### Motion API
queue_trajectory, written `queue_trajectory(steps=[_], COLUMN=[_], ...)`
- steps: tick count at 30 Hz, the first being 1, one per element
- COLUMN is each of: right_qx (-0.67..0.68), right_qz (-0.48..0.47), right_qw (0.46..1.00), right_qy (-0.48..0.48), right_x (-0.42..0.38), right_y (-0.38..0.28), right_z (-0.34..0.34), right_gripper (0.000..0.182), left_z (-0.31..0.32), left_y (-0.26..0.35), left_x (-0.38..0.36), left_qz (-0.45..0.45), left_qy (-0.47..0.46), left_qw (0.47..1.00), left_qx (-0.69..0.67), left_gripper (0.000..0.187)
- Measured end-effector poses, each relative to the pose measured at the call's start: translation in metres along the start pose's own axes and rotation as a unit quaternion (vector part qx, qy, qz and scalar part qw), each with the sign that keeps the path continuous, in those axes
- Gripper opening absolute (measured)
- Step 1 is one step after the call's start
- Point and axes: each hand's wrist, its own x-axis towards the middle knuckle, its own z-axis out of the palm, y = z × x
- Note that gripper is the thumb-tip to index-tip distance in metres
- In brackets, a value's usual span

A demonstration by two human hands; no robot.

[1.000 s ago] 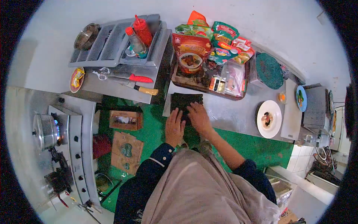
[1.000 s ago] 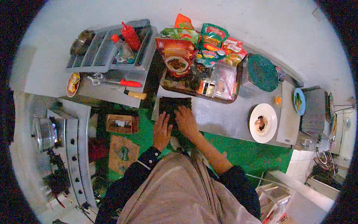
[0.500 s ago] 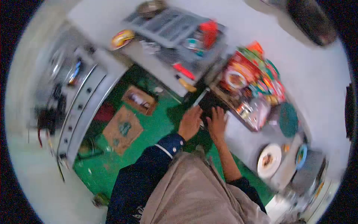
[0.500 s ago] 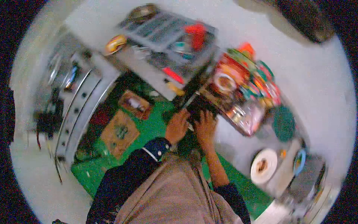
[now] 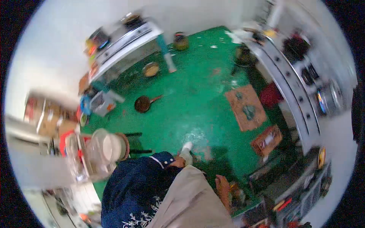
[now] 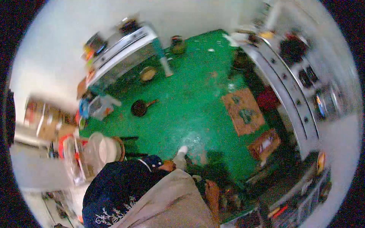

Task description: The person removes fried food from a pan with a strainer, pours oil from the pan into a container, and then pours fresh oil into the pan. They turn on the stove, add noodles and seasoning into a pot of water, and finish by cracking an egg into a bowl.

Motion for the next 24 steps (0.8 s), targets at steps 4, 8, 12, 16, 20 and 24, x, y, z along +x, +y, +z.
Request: queue_trajectory(steps=[4, 8, 12, 16, 20, 24], right_qx=[-0.153, -0.198, -0.193, -0.177, -0.214, -0.249], right_qz=[-0.047, -0.112, -0.146, -0.202, -0.214, -0.315], right_qw=[0.975, 0.952, 0.928, 0.903, 0.865, 0.822], right_qy=[-0.152, -0.207, -0.282, -0.334, -0.401, -0.405], right_x=[0.12, 0.253, 0.369, 0.464, 0.557, 0.649], right_y=[-0.04, -0.11, -0.189, -0.246, -0.308, -0.31], right_z=[0.021, 0.096, 0.204, 0.308, 0.405, 0.531], right_gripper=[0.025, 0.026, 0.025, 0.024, 0.021, 0.021], left_z=[0.021, 0.029, 0.014, -0.003, -0.033, -0.079], left_y=[-0.112, -0.203, -0.255, -0.286, -0.314, -0.332], left_x=[-0.037, -0.062, -0.079, -0.08, -0.067, -0.045], left_qz=[-0.061, -0.089, -0.098, -0.109, -0.131, -0.22], left_qy=[0.061, 0.098, 0.134, 0.16, 0.21, 0.373], left_qw=[0.975, 0.92, 0.858, 0.792, 0.718, 0.636], left_qx=[-0.205, -0.368, -0.486, -0.58, -0.65, -0.639], left_gripper=[0.039, 0.04, 0.04, 0.041, 0.041, 0.042])
